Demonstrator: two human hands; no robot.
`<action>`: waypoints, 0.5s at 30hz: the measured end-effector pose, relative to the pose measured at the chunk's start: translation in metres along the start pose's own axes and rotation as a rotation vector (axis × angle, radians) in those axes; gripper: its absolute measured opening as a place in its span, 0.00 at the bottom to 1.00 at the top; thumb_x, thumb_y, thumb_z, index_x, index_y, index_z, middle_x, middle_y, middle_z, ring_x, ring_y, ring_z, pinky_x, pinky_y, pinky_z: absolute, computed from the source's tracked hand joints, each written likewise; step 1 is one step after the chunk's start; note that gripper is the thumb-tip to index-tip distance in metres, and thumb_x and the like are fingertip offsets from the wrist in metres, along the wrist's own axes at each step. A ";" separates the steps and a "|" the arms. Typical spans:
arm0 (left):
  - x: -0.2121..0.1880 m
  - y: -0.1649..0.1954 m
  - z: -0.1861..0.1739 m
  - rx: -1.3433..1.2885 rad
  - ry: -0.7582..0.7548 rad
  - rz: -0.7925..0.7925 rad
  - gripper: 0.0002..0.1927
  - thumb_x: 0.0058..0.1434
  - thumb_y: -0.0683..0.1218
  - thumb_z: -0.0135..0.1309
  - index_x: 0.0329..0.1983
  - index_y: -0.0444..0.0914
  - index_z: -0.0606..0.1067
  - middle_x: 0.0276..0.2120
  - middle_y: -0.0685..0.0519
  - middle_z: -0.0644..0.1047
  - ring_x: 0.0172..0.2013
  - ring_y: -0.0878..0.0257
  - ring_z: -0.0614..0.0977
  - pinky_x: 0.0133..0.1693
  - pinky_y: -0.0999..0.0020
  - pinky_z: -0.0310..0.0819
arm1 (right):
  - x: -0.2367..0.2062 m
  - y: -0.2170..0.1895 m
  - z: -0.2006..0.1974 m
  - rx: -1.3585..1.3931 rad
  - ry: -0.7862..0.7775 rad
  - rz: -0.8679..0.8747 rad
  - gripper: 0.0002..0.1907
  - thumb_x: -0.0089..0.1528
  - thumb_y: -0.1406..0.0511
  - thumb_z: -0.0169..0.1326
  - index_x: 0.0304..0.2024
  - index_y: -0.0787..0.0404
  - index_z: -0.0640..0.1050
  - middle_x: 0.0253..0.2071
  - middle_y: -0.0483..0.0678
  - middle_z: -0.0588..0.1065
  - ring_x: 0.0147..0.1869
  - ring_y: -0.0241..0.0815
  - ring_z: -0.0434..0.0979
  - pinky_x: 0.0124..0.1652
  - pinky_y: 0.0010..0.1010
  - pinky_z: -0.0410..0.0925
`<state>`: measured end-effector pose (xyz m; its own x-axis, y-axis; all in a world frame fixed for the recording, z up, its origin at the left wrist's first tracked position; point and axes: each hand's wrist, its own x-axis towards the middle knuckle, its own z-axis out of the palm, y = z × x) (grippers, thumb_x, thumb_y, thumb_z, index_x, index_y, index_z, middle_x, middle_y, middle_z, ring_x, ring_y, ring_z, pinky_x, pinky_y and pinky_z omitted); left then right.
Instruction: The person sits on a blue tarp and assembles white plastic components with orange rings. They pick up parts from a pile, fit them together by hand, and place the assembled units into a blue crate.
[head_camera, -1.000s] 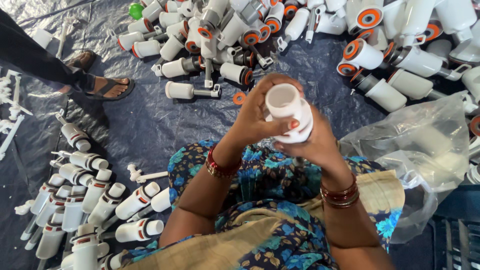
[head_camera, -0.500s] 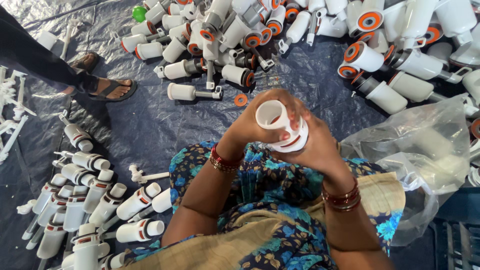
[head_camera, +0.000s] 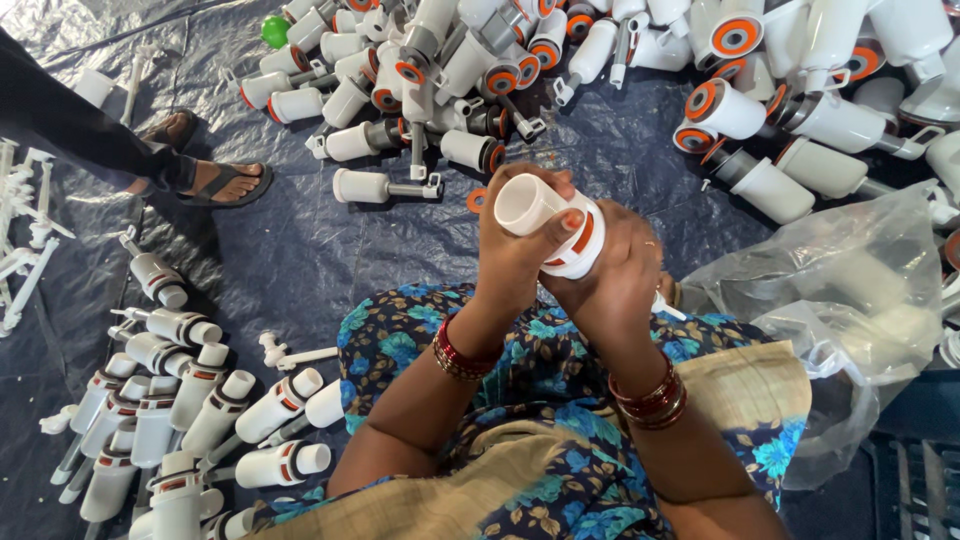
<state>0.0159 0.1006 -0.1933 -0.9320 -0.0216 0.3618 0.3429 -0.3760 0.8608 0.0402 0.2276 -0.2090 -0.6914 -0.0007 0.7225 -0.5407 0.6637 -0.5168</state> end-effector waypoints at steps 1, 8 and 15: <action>-0.001 0.000 0.001 0.007 0.000 0.016 0.21 0.59 0.41 0.68 0.50 0.37 0.70 0.45 0.52 0.77 0.55 0.60 0.78 0.67 0.58 0.68 | 0.000 -0.002 -0.001 0.002 0.008 -0.003 0.40 0.51 0.55 0.73 0.55 0.72 0.71 0.49 0.63 0.74 0.51 0.65 0.76 0.50 0.52 0.70; 0.002 0.002 -0.003 -0.040 -0.093 0.051 0.17 0.58 0.34 0.62 0.48 0.37 0.71 0.41 0.52 0.78 0.50 0.60 0.79 0.66 0.55 0.72 | 0.000 -0.009 -0.008 0.127 -0.056 0.064 0.38 0.51 0.53 0.73 0.54 0.68 0.72 0.46 0.58 0.76 0.47 0.61 0.79 0.46 0.47 0.71; 0.010 0.011 -0.013 -0.093 -0.341 0.028 0.16 0.55 0.36 0.62 0.45 0.38 0.72 0.38 0.51 0.78 0.46 0.61 0.81 0.61 0.57 0.73 | -0.003 0.002 -0.010 0.172 -0.102 0.062 0.44 0.46 0.56 0.76 0.58 0.67 0.70 0.46 0.59 0.78 0.47 0.59 0.81 0.47 0.45 0.73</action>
<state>0.0085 0.0840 -0.1851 -0.8243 0.2713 0.4969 0.3410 -0.4627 0.8183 0.0462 0.2362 -0.2078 -0.7660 -0.0458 0.6412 -0.5636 0.5276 -0.6356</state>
